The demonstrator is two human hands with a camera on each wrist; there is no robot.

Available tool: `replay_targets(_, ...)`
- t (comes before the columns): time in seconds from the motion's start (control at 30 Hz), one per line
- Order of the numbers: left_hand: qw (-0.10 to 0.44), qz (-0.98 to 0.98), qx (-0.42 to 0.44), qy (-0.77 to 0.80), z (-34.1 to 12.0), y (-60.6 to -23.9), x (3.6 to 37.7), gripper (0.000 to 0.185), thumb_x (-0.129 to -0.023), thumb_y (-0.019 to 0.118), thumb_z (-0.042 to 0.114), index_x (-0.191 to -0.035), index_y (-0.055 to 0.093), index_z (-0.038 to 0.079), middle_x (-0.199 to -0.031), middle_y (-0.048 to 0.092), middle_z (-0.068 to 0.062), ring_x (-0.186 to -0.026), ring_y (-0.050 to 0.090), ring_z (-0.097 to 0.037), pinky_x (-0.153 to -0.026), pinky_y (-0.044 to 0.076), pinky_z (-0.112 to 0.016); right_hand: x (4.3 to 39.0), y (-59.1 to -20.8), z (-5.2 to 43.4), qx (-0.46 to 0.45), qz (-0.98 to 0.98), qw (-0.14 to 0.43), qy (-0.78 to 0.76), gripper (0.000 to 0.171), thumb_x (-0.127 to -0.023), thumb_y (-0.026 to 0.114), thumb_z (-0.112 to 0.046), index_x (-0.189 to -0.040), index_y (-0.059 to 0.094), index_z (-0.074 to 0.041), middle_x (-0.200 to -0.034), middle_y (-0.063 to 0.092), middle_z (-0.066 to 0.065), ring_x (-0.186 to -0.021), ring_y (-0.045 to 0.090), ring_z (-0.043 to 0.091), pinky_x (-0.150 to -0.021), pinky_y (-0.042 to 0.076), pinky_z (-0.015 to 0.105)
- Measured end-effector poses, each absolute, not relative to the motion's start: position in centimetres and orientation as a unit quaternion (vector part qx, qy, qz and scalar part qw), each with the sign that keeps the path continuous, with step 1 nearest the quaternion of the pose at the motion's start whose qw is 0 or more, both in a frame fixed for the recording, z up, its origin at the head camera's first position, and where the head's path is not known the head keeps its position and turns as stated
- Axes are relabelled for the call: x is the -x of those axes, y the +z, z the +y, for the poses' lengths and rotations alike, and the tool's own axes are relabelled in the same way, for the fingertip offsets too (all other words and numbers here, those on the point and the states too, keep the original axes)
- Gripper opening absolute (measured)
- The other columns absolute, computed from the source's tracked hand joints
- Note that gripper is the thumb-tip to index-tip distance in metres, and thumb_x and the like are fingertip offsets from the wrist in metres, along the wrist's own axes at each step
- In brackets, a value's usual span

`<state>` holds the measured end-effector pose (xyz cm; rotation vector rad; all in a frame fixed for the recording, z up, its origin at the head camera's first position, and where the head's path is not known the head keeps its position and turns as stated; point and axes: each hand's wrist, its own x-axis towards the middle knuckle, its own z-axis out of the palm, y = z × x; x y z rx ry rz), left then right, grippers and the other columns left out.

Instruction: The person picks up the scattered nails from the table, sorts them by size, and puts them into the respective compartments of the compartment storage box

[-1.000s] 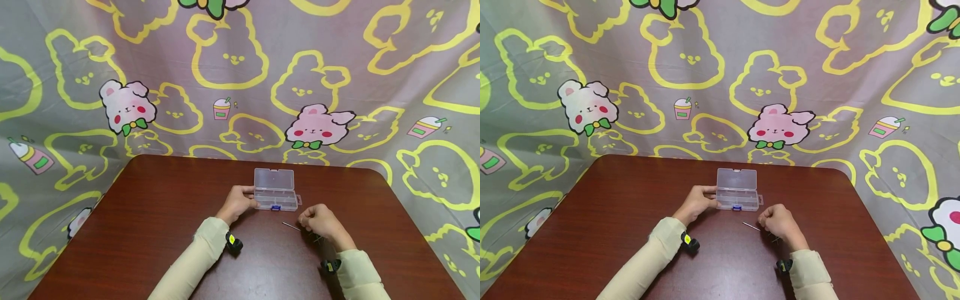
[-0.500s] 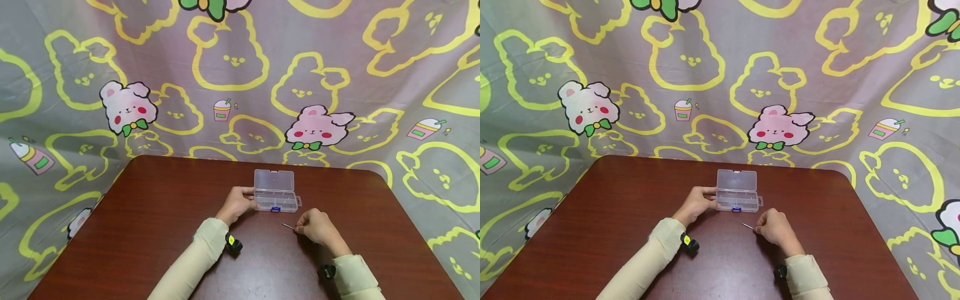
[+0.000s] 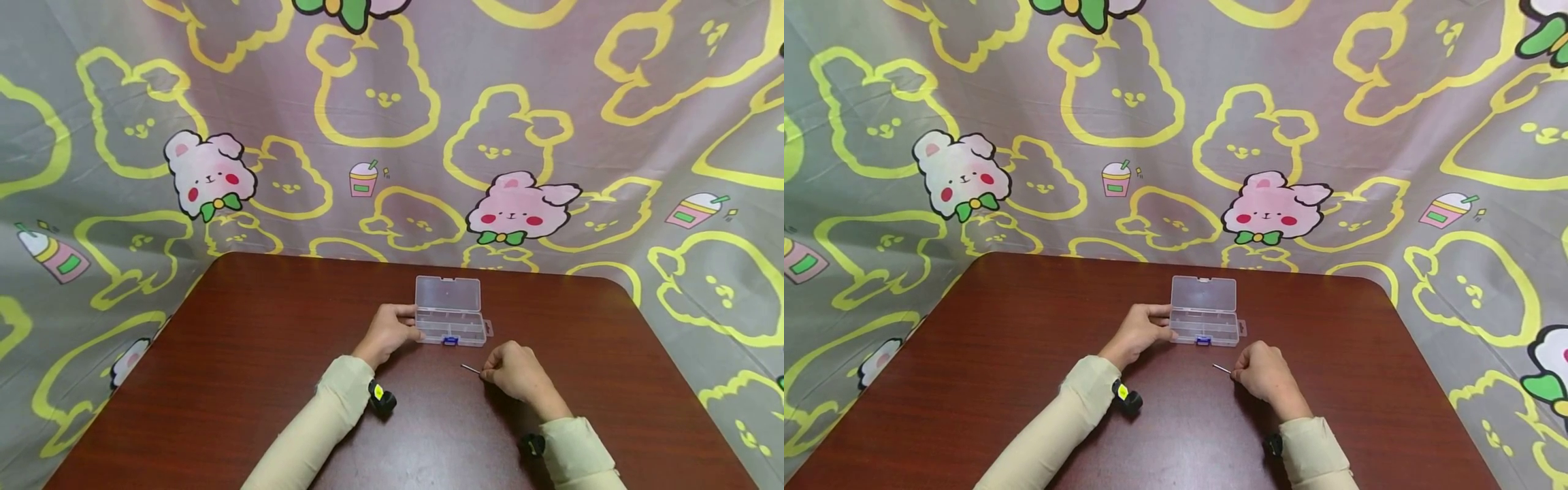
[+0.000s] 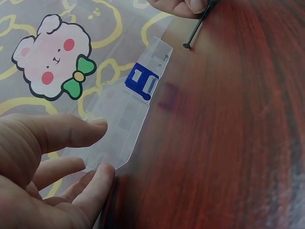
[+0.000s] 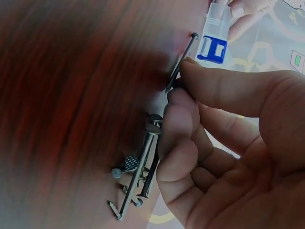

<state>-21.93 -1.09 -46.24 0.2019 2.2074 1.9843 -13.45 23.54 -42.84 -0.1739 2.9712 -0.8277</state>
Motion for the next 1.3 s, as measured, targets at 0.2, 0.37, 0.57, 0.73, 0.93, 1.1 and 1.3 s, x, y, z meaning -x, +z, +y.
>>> replay_targets(0.2,0.087,0.732,-0.068,0.672,-1.1,-46.2,21.9,0.064,-0.068,0.078,-0.019,-0.129,0.061,-0.011,-0.114,0.068,-0.025,-0.098,0.068,-0.031,-0.073,0.057,-0.028,13.5,-43.2,23.3,0.076,0.970,0.019,-0.230,0.021,-0.080,0.078,-0.004,-0.066,0.066,-0.015,-0.063,0.057,-0.007,-0.060,0.050,0.014,-0.056,0.044,0.034)
replay_targets(0.37,0.084,0.737,-0.066,0.667,-1.1,-46.0,21.9,0.064,-0.068,0.079,-0.017,-0.129,0.063,-0.009,-0.114,0.069,-0.023,-0.098,0.067,-0.029,-0.072,0.057,-0.028,13.3,-43.6,22.7,0.117,0.981,0.016,-0.153,0.023,-0.082,0.070,0.001,-0.067,0.057,-0.011,-0.067,0.052,0.001,-0.063,0.052,0.020,-0.055,0.045,0.039)
replay_targets(0.57,0.084,0.740,-0.066,0.664,-1.1,-45.9,21.9,0.063,-0.068,0.080,-0.016,-0.129,0.064,-0.009,-0.115,0.069,-0.023,-0.098,0.066,-0.028,-0.072,0.057,-0.027,12.9,-43.9,22.5,0.133,0.985,-0.013,-0.111,0.015,-0.079,0.067,0.005,-0.074,0.057,-0.005,-0.075,0.056,0.011,-0.074,0.062,0.037,-0.065,0.052,0.049)
replay_targets(0.73,0.086,0.739,-0.065,0.665,-1.1,-46.2,22.0,0.063,-0.069,0.079,-0.017,-0.129,0.063,-0.010,-0.114,0.069,-0.024,-0.097,0.067,-0.028,-0.072,0.057,-0.027,13.0,-43.7,22.8,0.138,0.980,-0.024,-0.139,0.017,-0.081,0.065,0.005,-0.074,0.055,-0.007,-0.073,0.054,0.007,-0.072,0.060,0.031,-0.065,0.051,0.047)
replay_targets(0.93,0.082,0.742,-0.064,0.662,-1.1,-46.2,22.0,0.063,-0.068,0.080,-0.016,-0.129,0.064,-0.009,-0.112,0.069,-0.023,-0.093,0.067,-0.024,-0.071,0.057,-0.028,13.3,-42.9,23.4,0.123,0.966,0.009,-0.228,0.017,-0.090,0.060,0.004,-0.081,0.058,-0.009,-0.074,0.054,-0.002,-0.070,0.052,0.017,-0.063,0.047,0.037)
replay_targets(1.1,0.082,0.739,-0.067,0.665,-1.2,-46.3,22.0,0.063,-0.068,0.080,-0.016,-0.129,0.064,-0.008,-0.111,0.070,-0.022,-0.095,0.067,-0.027,-0.070,0.057,-0.028,13.7,-42.5,24.0,0.113,0.947,0.034,-0.298,0.018,-0.097,0.054,0.003,-0.083,0.059,-0.007,-0.075,0.052,-0.002,-0.069,0.048,0.015,-0.063,0.042,0.033)
replay_targets(1.3,0.080,0.738,-0.069,0.666,-1.3,-46.3,21.9,0.064,-0.067,0.081,-0.015,-0.129,0.064,-0.008,-0.113,0.069,-0.021,-0.101,0.066,-0.030,-0.071,0.057,-0.027,14.7,-42.6,24.6,0.112,0.925,0.044,-0.361,0.015,-0.102,0.051,0.001,-0.089,0.059,-0.002,-0.074,0.051,0.001,-0.068,0.048,0.016,-0.061,0.040,0.030)
